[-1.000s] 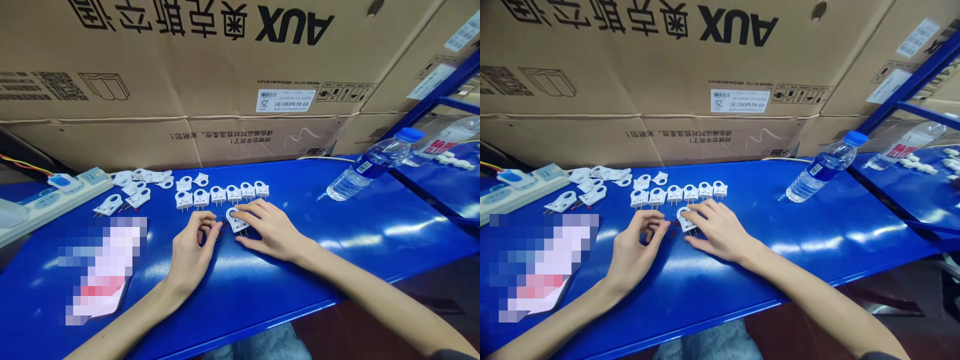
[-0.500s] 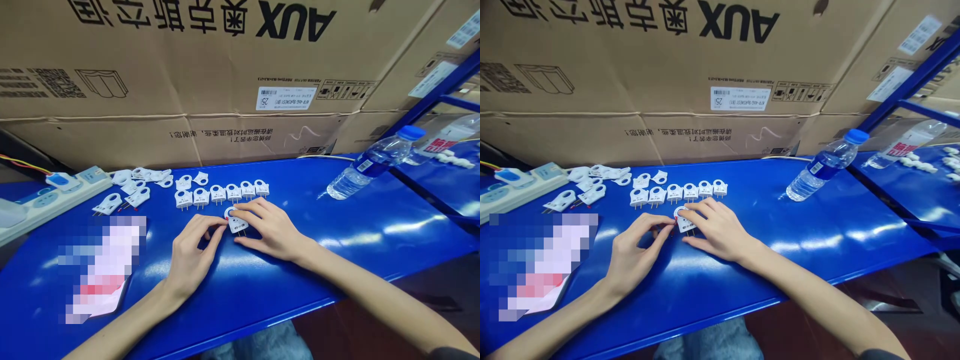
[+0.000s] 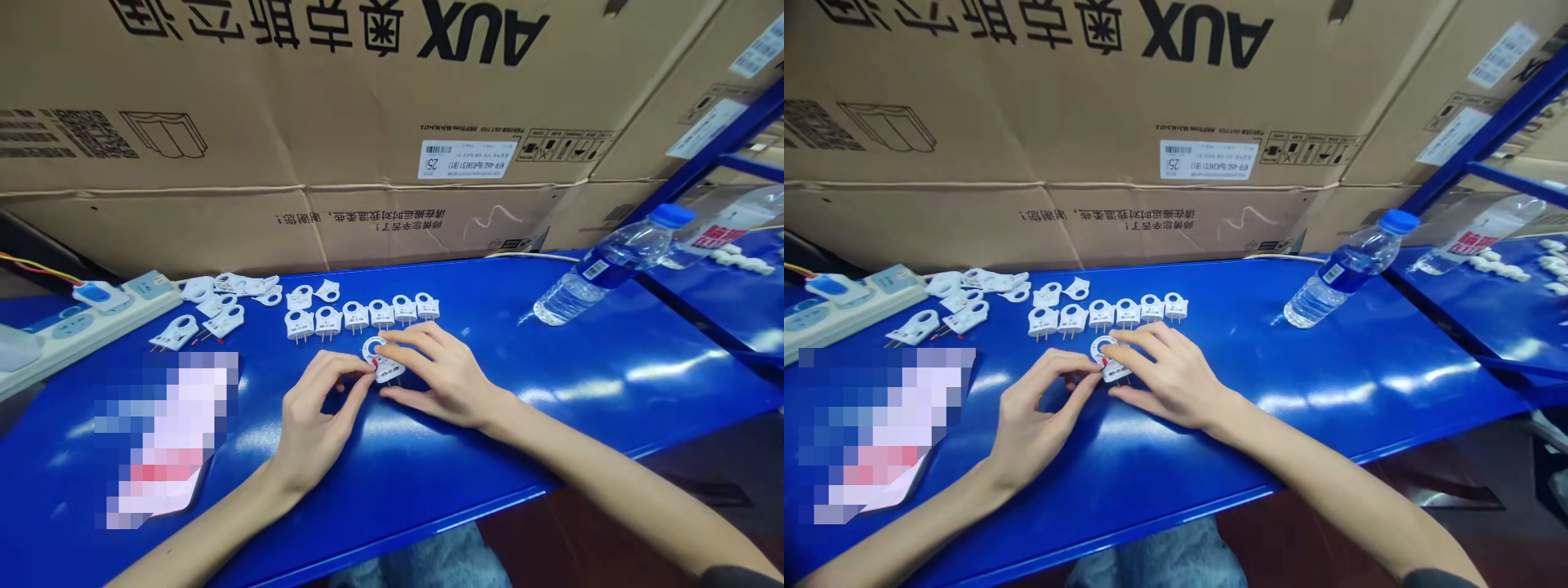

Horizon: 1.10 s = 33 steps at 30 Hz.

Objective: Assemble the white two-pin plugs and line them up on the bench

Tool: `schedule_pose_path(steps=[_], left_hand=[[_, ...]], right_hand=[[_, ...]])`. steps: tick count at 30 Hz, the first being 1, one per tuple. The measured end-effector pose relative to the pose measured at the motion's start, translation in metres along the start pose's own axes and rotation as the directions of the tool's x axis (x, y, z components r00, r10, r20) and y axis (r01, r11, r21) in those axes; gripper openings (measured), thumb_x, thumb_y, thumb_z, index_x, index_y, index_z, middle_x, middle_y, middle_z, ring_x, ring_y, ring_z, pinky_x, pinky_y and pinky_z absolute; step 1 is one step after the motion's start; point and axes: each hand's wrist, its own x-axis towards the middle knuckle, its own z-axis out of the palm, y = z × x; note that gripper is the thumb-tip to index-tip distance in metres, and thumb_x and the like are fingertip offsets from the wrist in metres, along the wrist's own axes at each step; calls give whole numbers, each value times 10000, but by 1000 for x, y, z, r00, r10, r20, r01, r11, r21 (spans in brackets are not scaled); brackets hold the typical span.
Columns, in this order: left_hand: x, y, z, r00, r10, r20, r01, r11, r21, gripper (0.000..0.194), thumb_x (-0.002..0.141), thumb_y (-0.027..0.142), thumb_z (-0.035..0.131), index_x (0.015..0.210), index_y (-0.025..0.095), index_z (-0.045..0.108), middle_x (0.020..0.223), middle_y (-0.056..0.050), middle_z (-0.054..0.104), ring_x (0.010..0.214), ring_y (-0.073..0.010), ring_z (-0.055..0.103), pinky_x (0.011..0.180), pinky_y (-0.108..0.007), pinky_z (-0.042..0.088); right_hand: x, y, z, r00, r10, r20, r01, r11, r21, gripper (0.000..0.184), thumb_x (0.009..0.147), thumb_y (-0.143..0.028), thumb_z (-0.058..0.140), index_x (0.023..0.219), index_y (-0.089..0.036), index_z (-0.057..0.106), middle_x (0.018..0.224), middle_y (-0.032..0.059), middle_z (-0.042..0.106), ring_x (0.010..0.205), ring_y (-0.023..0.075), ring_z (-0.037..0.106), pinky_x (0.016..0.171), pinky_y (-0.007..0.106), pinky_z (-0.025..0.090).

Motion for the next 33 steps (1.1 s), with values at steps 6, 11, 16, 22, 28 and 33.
schedule_pose_path(steps=[6, 11, 16, 22, 28, 33], left_hand=[[0, 2, -2, 998, 70, 8, -69, 997, -16, 107, 962, 156, 667, 1017, 248, 682, 940, -2, 715, 830, -156, 604, 714, -303, 513], [-1, 0, -1, 1000, 17, 7, -17, 1000, -9, 88, 971, 174, 654, 1010, 246, 685, 951, -3, 710, 816, -148, 599, 712, -306, 503], [-1, 1, 0, 1000, -19, -2, 19, 1000, -16, 65, 977, 192, 640, 1003, 246, 666, 898, 9, 694, 759, -137, 597, 682, -301, 509], [-3, 2, 1, 999, -42, -33, 41, 999, -35, 76, 969, 200, 652, 1030, 244, 661, 871, 19, 679, 727, -125, 606, 670, -284, 522], [-5, -2, 2, 999, -35, -21, 35, 999, -33, 86, 987, 197, 625, 1045, 249, 661, 934, 15, 705, 803, -124, 658, 715, -262, 550], [-7, -1, 4, 999, -11, -32, 9, 999, -40, 207, 976, 180, 626, 1169, 250, 642, 992, -9, 700, 816, -137, 672, 708, -276, 578]], right_hand=[[0, -2, 0, 1000, -9, -4, 9, 1000, 4, 402, 1008, -408, 656, 1355, -208, 628, 1349, 108, 696, 1188, 251, 645, 986, 424, 591], [0, -4, -1, 999, -43, -19, 43, 999, -10, 390, 1010, -392, 656, 1351, -204, 628, 1344, 115, 698, 1189, 251, 647, 982, 420, 594], [0, -3, -1, 997, -67, -35, 66, 997, -37, 335, 1014, -405, 652, 1274, -194, 667, 1341, 104, 708, 1147, 245, 663, 941, 405, 612], [1, -4, -2, 992, -96, -84, 93, 995, -32, 336, 985, -405, 702, 1210, -157, 679, 1307, 118, 726, 1106, 245, 673, 921, 395, 616], [2, -3, -1, 988, -105, -112, 102, 994, -38, 310, 969, -400, 721, 1163, -158, 712, 1292, 132, 727, 1094, 249, 674, 908, 385, 612], [2, -3, -1, 991, -85, -102, 80, 995, -53, 278, 984, -423, 695, 1135, -193, 738, 1318, 121, 719, 1094, 244, 673, 903, 386, 616]])
